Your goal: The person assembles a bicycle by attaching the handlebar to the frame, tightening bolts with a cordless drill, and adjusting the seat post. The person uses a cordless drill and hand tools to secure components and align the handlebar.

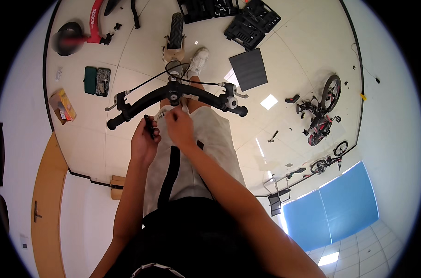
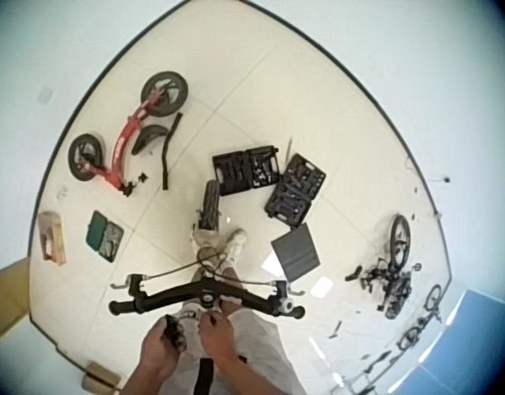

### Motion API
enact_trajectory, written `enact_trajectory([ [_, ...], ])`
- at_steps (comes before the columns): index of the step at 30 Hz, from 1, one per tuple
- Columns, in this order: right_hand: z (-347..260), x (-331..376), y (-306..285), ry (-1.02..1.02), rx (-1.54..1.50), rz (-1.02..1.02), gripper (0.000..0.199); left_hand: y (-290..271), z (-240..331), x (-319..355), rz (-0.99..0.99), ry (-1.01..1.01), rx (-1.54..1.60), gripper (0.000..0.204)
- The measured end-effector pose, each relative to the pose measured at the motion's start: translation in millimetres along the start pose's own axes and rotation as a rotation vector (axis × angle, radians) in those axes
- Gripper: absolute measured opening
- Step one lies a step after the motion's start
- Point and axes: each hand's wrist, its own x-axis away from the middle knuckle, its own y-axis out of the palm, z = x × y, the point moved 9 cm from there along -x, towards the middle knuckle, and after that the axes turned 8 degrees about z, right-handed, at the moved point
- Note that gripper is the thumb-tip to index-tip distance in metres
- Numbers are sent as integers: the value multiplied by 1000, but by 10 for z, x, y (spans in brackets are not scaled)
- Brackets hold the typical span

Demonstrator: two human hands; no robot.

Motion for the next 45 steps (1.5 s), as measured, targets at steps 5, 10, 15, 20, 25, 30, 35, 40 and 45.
enact_trajectory([
  [5,-672,421,-24,-231,77,-221,18,6,-39,5,-36,-14,-101,29],
  [10,-668,333,80,-262,196,-283,17,105,-4,16,-59,3,-163,32],
  [15,-616,265,105,-162,90,-310,19,206,51,58,-78,31,-124,31],
  [20,-747,267,39,-247,221,-301,19,165,49,12,-94,124,-192,26],
  [25,-757,283,14,-257,257,-300,19,131,7,32,-145,149,-164,22],
  [30,-716,284,-115,-234,96,-210,16,178,-51,107,-47,150,-177,25],
  [35,-519,218,-137,-27,-52,-182,13,321,-58,125,-65,151,-128,25],
  [40,-512,192,-184,6,-89,-108,15,449,-131,145,-34,112,-3,25],
  [45,-527,180,-244,-72,-4,-91,14,418,-236,80,-46,103,-42,24],
])
